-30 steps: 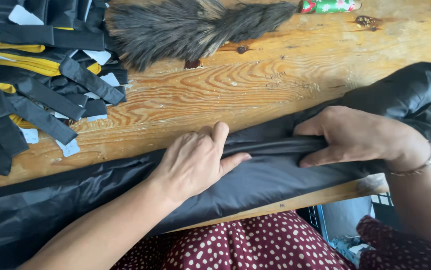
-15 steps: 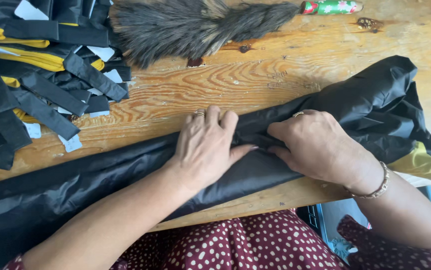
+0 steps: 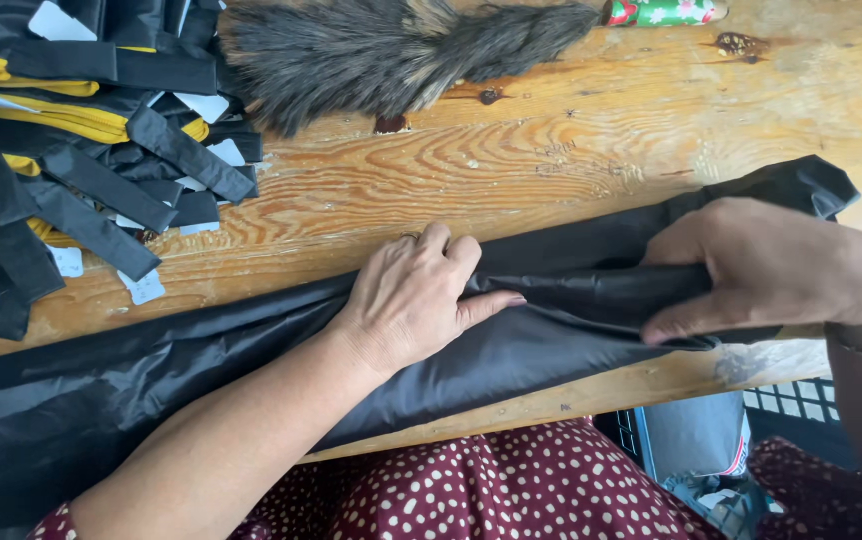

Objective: The person folds a large black fabric sheet on a wooden table. They smooth the surface, fold the edges inward, and roll the fabric into a compact cylindrical bundle. The person then folds the bundle in half and presses it flat.

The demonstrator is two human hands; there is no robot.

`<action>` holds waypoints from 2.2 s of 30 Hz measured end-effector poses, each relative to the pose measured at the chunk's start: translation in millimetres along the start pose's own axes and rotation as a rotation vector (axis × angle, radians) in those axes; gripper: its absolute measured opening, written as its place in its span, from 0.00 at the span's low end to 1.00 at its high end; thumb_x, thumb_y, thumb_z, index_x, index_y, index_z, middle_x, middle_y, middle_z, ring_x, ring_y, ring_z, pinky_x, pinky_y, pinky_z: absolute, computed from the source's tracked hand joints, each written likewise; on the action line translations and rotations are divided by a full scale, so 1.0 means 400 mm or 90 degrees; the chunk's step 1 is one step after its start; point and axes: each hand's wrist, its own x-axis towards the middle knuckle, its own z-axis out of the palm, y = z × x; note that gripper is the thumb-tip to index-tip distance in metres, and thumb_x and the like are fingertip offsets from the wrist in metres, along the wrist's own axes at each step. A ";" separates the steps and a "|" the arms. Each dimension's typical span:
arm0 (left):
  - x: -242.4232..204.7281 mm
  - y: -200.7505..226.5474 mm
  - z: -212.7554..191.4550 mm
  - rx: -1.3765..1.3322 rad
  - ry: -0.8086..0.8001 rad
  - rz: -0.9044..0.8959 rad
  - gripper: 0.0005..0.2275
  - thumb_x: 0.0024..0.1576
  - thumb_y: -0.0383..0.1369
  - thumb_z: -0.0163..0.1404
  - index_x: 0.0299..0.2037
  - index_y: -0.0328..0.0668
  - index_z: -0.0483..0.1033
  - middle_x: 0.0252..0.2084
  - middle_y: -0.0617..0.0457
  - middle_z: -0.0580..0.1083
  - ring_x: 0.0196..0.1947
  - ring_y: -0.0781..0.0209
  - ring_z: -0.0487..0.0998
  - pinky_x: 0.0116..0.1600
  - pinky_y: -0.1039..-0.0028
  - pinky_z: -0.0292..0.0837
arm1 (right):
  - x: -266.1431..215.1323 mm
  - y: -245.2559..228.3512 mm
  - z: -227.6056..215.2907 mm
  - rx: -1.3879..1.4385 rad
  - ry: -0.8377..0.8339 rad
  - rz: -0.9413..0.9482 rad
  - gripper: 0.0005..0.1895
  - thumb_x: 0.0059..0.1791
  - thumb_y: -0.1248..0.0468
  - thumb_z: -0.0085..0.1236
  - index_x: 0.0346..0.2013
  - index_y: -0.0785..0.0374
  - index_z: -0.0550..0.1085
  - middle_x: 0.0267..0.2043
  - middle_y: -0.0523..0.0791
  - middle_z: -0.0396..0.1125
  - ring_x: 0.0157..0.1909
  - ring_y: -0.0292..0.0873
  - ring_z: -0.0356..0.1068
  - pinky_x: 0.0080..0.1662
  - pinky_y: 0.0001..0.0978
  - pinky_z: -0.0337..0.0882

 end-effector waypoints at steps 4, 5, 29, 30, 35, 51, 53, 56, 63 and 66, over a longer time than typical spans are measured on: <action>-0.003 -0.002 -0.003 -0.005 -0.005 -0.001 0.28 0.58 0.65 0.46 0.30 0.45 0.71 0.29 0.46 0.71 0.23 0.43 0.76 0.27 0.54 0.71 | -0.008 -0.016 -0.010 0.006 -0.058 0.007 0.22 0.35 0.41 0.78 0.42 0.34 0.85 0.33 0.24 0.87 0.31 0.26 0.83 0.38 0.23 0.76; -0.005 -0.002 -0.001 -0.001 -0.007 -0.005 0.29 0.58 0.66 0.46 0.30 0.44 0.71 0.29 0.46 0.71 0.23 0.41 0.76 0.27 0.53 0.71 | 0.001 -0.020 -0.010 -0.023 -0.086 0.048 0.19 0.37 0.42 0.77 0.39 0.37 0.86 0.31 0.25 0.86 0.32 0.27 0.83 0.38 0.21 0.77; 0.062 0.036 -0.037 -0.116 -0.212 -0.156 0.15 0.66 0.48 0.36 0.50 0.49 0.66 0.42 0.47 0.77 0.34 0.39 0.79 0.37 0.50 0.73 | 0.021 -0.279 0.160 -0.126 0.620 -0.397 0.42 0.55 0.41 0.36 0.72 0.74 0.56 0.76 0.62 0.50 0.79 0.63 0.44 0.76 0.55 0.44; 0.067 0.040 -0.043 -0.165 -0.236 -0.181 0.19 0.63 0.51 0.38 0.57 0.56 0.71 0.52 0.50 0.78 0.44 0.39 0.80 0.44 0.48 0.74 | 0.045 -0.309 0.187 -0.118 0.555 -0.416 0.51 0.54 0.32 0.25 0.75 0.73 0.48 0.79 0.62 0.40 0.81 0.65 0.35 0.77 0.57 0.36; 0.065 0.025 0.013 -0.118 -0.165 -0.131 0.12 0.66 0.42 0.32 0.50 0.49 0.66 0.39 0.44 0.77 0.34 0.42 0.80 0.39 0.55 0.72 | 0.132 -0.210 0.214 -0.128 0.576 -0.362 0.46 0.56 0.36 0.25 0.76 0.69 0.46 0.79 0.67 0.36 0.81 0.69 0.34 0.76 0.63 0.36; 0.091 0.018 0.109 0.049 0.027 -0.032 0.05 0.55 0.24 0.42 0.36 0.44 0.68 0.24 0.47 0.77 0.23 0.49 0.81 0.28 0.59 0.74 | 0.206 -0.051 0.158 0.019 0.588 -0.143 0.46 0.58 0.42 0.30 0.77 0.74 0.36 0.79 0.65 0.23 0.80 0.65 0.18 0.76 0.59 0.27; 0.110 0.013 0.073 -0.049 -0.055 -0.070 0.07 0.58 0.26 0.39 0.39 0.43 0.70 0.31 0.44 0.79 0.31 0.42 0.81 0.36 0.53 0.74 | 0.137 -0.192 0.147 0.050 0.590 -0.290 0.48 0.57 0.39 0.29 0.76 0.74 0.35 0.80 0.66 0.23 0.81 0.65 0.19 0.78 0.58 0.26; 0.125 0.017 0.053 -0.145 -0.219 -0.135 0.14 0.62 0.34 0.35 0.44 0.45 0.77 0.42 0.44 0.80 0.43 0.41 0.82 0.47 0.53 0.75 | 0.123 -0.291 0.193 0.130 0.575 -0.470 0.46 0.58 0.40 0.30 0.77 0.70 0.33 0.80 0.67 0.21 0.83 0.67 0.19 0.81 0.60 0.28; 0.108 0.000 0.079 -0.120 -0.197 -0.115 0.11 0.59 0.36 0.39 0.40 0.45 0.76 0.36 0.44 0.81 0.37 0.40 0.82 0.41 0.51 0.75 | 0.153 -0.268 0.214 0.181 0.569 -0.523 0.38 0.62 0.50 0.34 0.79 0.64 0.34 0.82 0.61 0.22 0.84 0.66 0.21 0.82 0.62 0.30; 0.095 -0.011 0.089 -0.094 -0.082 -0.055 0.04 0.57 0.29 0.45 0.38 0.38 0.67 0.29 0.39 0.79 0.31 0.33 0.82 0.34 0.46 0.74 | 0.175 -0.207 0.210 0.102 0.582 -0.401 0.42 0.60 0.48 0.31 0.76 0.74 0.31 0.81 0.63 0.23 0.82 0.67 0.20 0.80 0.57 0.29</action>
